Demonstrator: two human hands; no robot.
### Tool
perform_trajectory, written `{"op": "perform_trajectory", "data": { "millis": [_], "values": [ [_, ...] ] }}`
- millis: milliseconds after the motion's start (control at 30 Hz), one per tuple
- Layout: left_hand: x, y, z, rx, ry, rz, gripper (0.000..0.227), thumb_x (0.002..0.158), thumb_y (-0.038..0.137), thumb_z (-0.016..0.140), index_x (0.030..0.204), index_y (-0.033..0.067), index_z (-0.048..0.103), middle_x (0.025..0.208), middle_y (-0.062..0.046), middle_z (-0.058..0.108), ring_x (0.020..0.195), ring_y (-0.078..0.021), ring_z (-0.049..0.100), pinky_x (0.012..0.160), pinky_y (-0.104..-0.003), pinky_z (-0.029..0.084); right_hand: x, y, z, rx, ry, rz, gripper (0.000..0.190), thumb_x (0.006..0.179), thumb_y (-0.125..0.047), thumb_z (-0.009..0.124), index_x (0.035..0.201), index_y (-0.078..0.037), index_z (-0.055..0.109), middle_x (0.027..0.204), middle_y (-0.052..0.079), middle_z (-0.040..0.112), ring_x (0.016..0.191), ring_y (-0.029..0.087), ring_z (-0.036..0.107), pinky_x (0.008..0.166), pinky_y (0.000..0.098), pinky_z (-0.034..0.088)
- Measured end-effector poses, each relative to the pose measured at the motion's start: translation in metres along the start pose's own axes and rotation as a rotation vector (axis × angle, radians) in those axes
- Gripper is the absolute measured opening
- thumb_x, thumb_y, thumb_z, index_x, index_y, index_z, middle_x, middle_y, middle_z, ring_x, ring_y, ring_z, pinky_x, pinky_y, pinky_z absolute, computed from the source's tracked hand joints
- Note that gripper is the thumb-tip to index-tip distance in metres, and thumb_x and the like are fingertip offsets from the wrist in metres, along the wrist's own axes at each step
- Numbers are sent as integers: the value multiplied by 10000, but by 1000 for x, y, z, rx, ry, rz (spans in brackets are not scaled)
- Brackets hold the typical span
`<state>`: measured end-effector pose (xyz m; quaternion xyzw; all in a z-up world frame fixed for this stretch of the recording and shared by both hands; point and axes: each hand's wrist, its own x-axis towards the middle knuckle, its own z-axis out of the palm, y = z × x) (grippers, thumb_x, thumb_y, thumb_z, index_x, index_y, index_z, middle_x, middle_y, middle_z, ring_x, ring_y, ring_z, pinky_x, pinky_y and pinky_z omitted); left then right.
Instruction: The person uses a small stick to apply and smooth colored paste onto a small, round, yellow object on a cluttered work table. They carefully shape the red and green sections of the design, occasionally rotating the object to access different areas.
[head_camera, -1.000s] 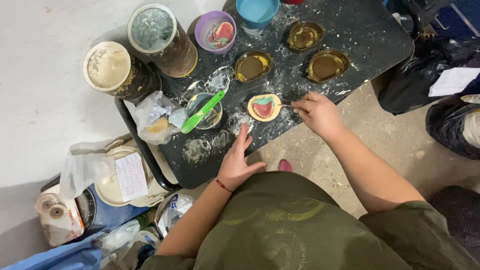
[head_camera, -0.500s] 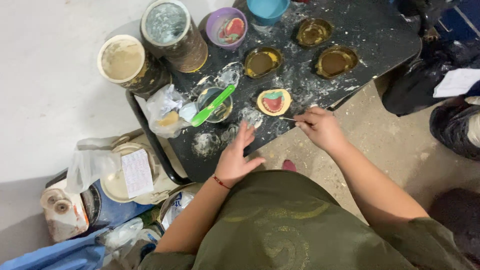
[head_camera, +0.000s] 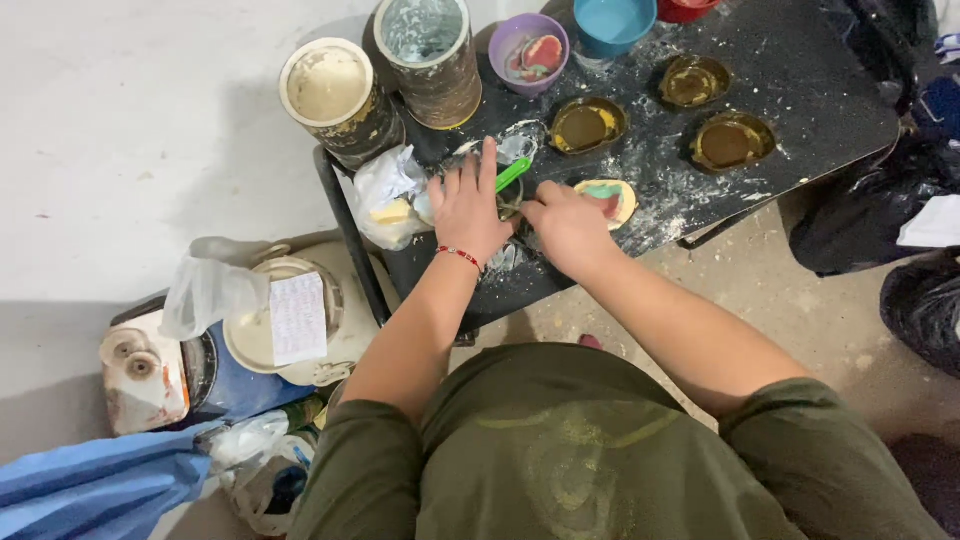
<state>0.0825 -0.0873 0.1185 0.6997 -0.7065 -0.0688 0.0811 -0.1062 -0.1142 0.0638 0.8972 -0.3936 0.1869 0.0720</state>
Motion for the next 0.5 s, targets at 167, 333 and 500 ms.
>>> {"op": "perform_trajectory", "data": {
  "millis": [167, 333, 500],
  "values": [
    [-1, -2, 10, 70, 6, 0, 1214, 787, 579, 776, 1659, 178, 34, 1557, -191, 404, 1382, -369, 388, 1061, -488, 168, -18, 2, -21, -52, -22, -26, 127, 838, -208, 677, 959, -228, 712, 918, 17, 562, 783, 282, 684, 639, 391, 560],
    [-5, 3, 2, 27, 32, 12, 1190, 809, 551, 790, 1653, 153, 51, 1588, -216, 352, 1431, -386, 319, 1093, -528, 139, -37, 53, -52, 239, -88, 323, 189, 907, -266, 697, 1083, -230, 756, 990, 31, 610, 916, 329, 678, 741, 485, 552],
    [-14, 41, 6, 5, 195, 267, 1114, 768, 481, 886, 1609, 102, 262, 1609, -227, 325, 1455, -400, 305, 1098, -585, 222, -110, 129, -60, 465, -22, 709, 188, 1042, -192, 708, 1196, -91, 742, 1002, 92, 659, 1007, 365, 675, 862, 470, 543]
  ]
}}
